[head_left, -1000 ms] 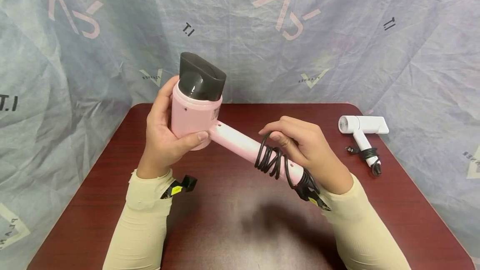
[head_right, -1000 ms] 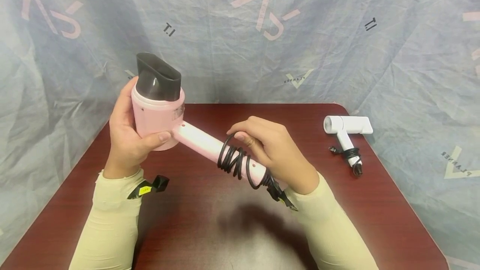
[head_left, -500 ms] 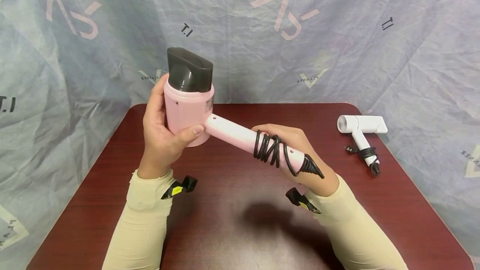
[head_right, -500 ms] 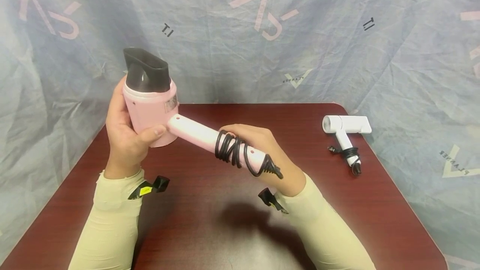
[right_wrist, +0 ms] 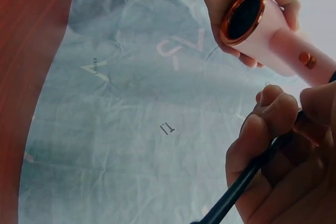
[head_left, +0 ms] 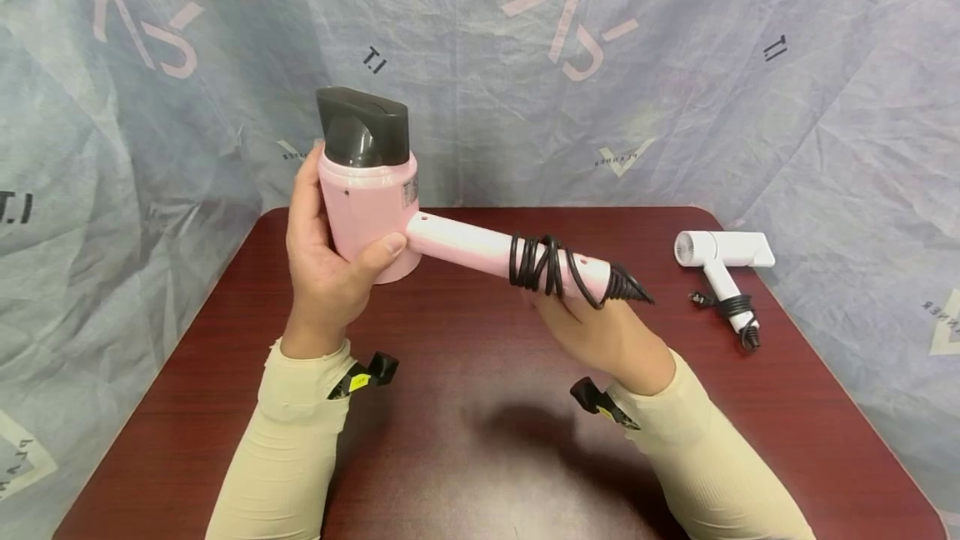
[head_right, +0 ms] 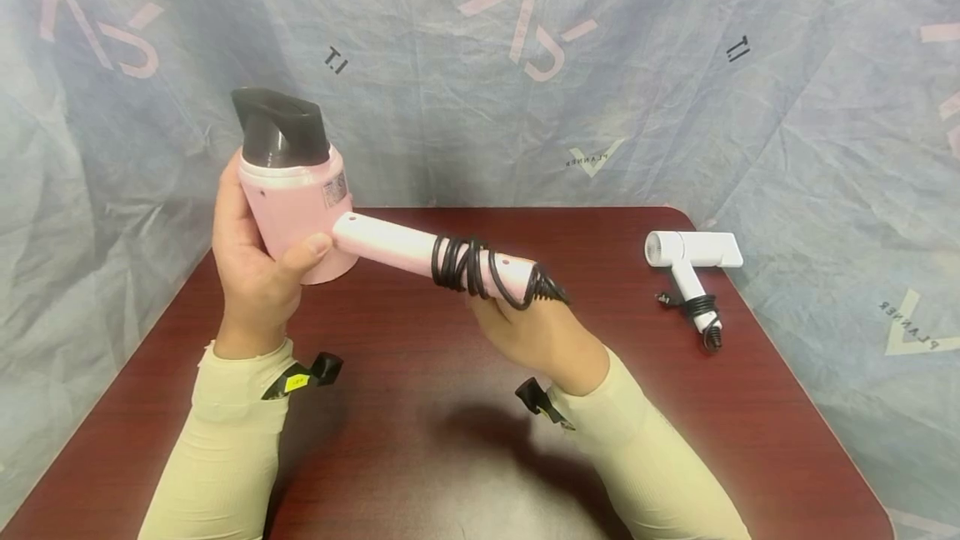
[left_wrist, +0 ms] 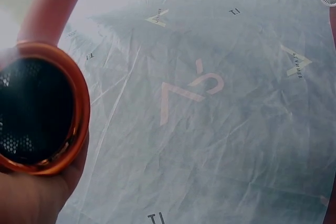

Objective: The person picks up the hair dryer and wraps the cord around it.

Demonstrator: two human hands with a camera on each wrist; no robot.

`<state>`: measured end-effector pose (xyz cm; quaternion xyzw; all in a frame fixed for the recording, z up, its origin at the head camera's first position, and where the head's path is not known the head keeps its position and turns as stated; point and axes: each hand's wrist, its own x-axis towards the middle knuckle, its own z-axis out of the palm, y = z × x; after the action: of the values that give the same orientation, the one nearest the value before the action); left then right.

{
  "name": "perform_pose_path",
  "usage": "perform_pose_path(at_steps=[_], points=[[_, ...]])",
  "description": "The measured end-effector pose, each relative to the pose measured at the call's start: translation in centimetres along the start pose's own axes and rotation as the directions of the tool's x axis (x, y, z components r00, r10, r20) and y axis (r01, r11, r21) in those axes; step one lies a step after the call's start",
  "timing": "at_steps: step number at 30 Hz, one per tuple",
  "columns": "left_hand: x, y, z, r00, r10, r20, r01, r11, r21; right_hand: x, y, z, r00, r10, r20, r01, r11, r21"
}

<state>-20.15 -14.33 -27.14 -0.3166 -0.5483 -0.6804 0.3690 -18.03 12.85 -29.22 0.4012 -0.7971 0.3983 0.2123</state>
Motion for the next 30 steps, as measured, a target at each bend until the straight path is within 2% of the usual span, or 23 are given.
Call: perform_pose_path(at_steps=[3,8,12,18,30], points=[[0.1,0.2,0.4,1.000,0.008,-0.030,-0.008,1.000,0.010,0.2,0.3,0.2,0.997,-0.073,0.000,0.072,0.993,-0.093],[0.5,0.7,0.9,0.995,0.029,-0.093,-0.026,0.999,0.036,0.1,0.5,0.5,0.997,0.008,0.078,0.006,0.984,-0.179],[0.8,1.0,1.0,0.991,0.037,-0.132,-0.033,0.999,0.028,0.1,0.2,0.6,0.988,0.060,0.140,-0.034,0.983,-0.181],[0.8,1.1,1.1,0.990,0.041,-0.136,-0.037,0.999,0.031,0.1,-0.4,0.5,0.985,0.067,0.157,-0.033,0.978,-0.206],[0.7,1.1,1.1,0.983,0.088,-0.159,-0.075,0.994,0.085,-0.5,-1.3,0.2,0.986,0.047,0.158,-0.003,0.963,-0.269]])
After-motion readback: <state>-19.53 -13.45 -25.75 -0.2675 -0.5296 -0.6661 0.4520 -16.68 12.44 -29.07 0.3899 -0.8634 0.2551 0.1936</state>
